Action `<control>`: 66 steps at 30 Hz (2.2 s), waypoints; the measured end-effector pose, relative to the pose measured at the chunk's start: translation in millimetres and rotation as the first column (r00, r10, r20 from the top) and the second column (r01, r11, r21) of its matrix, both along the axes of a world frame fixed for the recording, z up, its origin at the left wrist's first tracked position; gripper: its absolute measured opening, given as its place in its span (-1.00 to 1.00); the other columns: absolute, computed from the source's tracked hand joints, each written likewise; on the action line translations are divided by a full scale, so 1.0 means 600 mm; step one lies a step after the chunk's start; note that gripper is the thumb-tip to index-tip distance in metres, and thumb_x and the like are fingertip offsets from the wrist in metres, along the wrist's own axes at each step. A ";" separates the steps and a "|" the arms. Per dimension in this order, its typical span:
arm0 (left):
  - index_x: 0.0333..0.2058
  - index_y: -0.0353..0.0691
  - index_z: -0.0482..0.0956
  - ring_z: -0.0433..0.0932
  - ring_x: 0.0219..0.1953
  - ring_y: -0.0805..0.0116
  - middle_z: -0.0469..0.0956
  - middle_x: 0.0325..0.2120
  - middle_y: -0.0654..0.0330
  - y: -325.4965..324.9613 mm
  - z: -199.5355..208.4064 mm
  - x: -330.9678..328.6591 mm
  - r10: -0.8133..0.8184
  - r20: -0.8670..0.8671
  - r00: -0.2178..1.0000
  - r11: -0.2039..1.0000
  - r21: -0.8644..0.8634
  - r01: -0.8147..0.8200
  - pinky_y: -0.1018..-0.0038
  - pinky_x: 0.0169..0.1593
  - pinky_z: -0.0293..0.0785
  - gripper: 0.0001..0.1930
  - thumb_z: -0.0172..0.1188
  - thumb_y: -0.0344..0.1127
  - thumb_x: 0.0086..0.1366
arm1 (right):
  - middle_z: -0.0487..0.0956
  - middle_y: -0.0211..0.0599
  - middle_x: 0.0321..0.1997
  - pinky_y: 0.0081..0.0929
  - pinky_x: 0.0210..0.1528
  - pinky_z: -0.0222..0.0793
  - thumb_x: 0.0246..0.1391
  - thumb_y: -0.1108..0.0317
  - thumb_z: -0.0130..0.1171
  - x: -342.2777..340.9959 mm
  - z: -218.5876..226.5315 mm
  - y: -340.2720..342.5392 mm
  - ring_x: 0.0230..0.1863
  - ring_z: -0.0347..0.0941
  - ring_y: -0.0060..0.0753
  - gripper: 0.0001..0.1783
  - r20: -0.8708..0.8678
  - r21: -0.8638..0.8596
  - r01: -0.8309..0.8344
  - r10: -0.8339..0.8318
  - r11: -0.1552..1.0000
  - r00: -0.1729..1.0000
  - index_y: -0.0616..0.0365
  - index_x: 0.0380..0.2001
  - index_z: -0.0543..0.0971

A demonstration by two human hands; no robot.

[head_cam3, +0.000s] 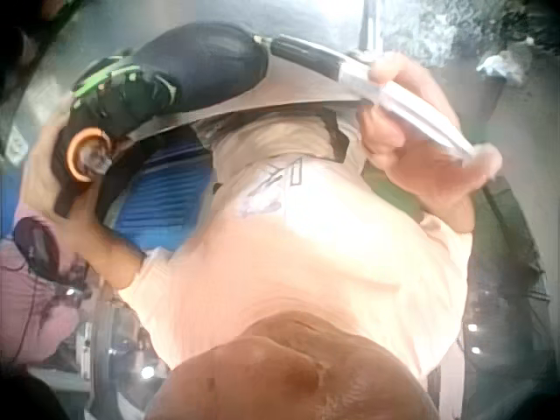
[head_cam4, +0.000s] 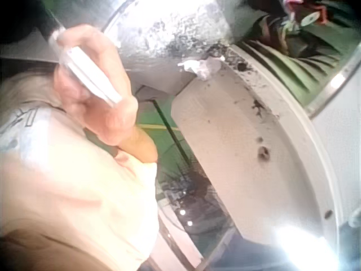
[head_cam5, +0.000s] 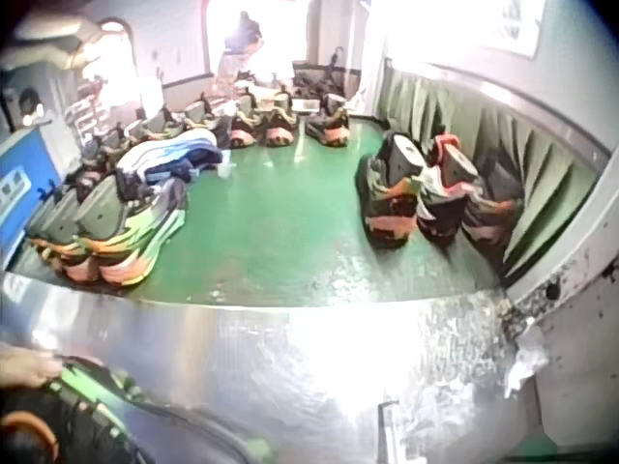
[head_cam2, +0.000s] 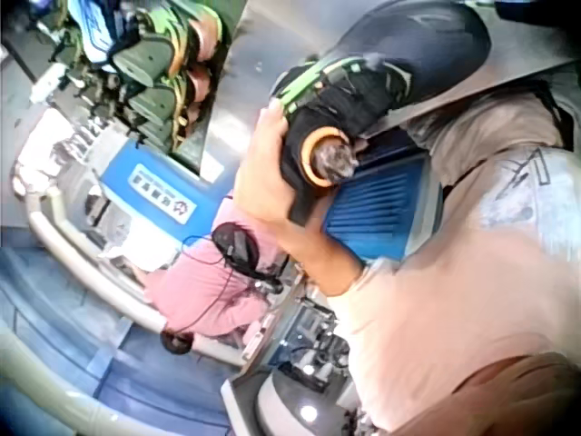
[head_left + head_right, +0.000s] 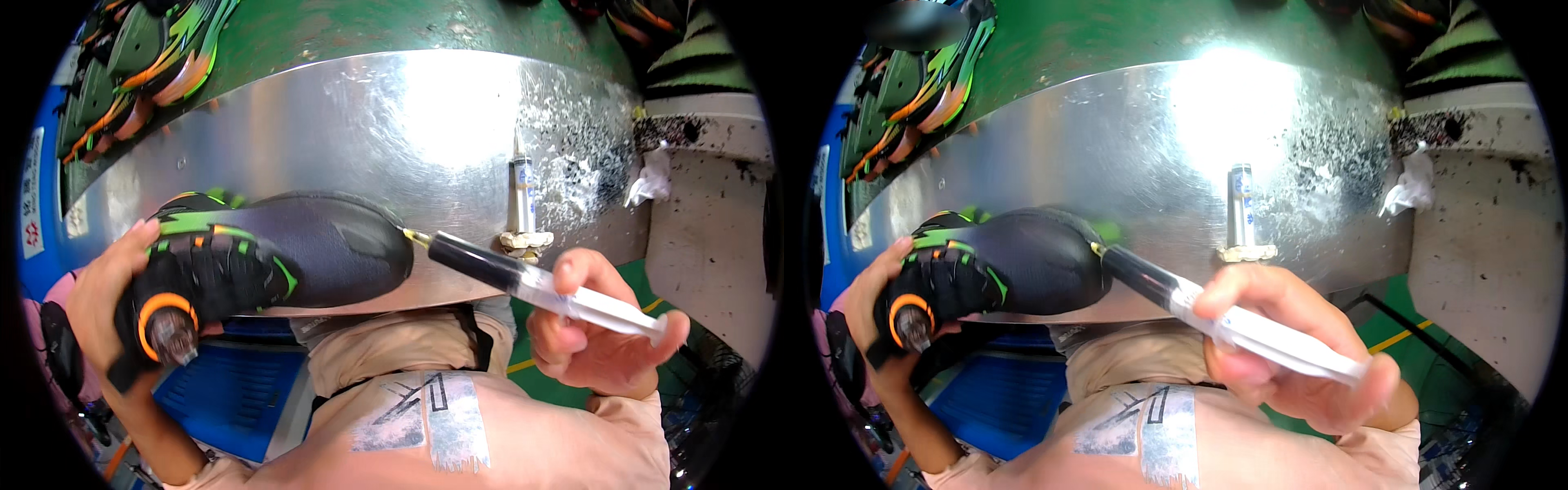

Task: The person applies adhesive into the seams of various shoes using a syringe and then wipes the area with a cloth, before refilling the syringe from a larger bottle.

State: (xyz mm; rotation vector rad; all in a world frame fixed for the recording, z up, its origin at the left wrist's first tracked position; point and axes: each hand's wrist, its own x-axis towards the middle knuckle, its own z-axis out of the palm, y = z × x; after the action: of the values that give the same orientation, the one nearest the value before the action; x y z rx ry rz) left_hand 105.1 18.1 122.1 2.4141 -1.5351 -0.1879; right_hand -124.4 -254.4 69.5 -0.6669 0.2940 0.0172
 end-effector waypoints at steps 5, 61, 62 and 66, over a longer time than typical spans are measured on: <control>-0.28 -0.23 0.46 0.45 -0.33 0.13 0.50 -0.41 0.15 -0.079 0.035 0.010 0.029 0.219 0.975 0.931 0.349 -0.106 0.35 -0.18 0.31 -0.22 0.53 -0.02 -0.60 | 0.22 -0.53 -0.47 -0.81 -0.42 -0.09 -0.46 -0.68 -0.15 -0.016 -0.023 -0.006 -0.47 0.01 -0.78 0.30 -0.149 0.134 0.032 -0.012 0.990 0.989 0.26 0.13 0.12; -0.07 -0.42 0.37 0.47 -0.30 0.45 0.54 -0.33 0.13 -0.090 0.024 -0.136 0.623 -0.334 0.707 0.758 0.035 -0.651 0.53 -0.14 0.37 -0.56 0.22 -0.33 0.10 | 0.43 -0.28 -0.25 -0.60 -0.43 0.27 -0.27 -0.14 0.31 -0.077 -0.020 0.034 -0.44 0.33 -0.56 -0.04 0.306 -0.721 0.182 0.070 0.669 0.950 0.35 0.06 0.24; 0.00 -0.39 0.33 0.44 -0.23 0.43 0.49 -0.24 0.12 -0.085 0.020 -0.124 0.608 -0.415 0.677 0.738 -0.021 -0.675 0.54 -0.09 0.34 -0.54 0.18 -0.33 0.15 | 0.42 -0.30 -0.25 -0.59 -0.41 0.27 -0.26 -0.09 0.32 -0.085 -0.013 0.003 -0.42 0.32 -0.56 -0.09 0.261 -0.771 0.192 0.028 0.607 0.965 0.33 0.05 0.26; 0.21 -0.27 0.10 0.40 -0.13 0.39 0.37 -0.06 0.07 -0.061 0.020 -0.126 0.541 -0.718 0.438 0.465 -0.179 -0.867 0.56 -0.01 0.30 -0.47 -0.03 -0.40 0.28 | 0.42 -0.30 -0.26 -0.44 -0.33 0.32 -0.26 0.08 0.31 -0.108 -0.018 -0.119 -0.38 0.35 -0.39 -0.28 -0.013 -0.996 -0.024 -0.113 -0.091 0.994 0.15 0.01 0.36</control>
State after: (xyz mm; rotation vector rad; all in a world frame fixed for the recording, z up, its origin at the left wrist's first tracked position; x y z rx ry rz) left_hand 29.3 -18.8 133.9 2.0220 -0.0883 -0.2264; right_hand -189.3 -325.7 59.0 -2.3062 0.4001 -0.2967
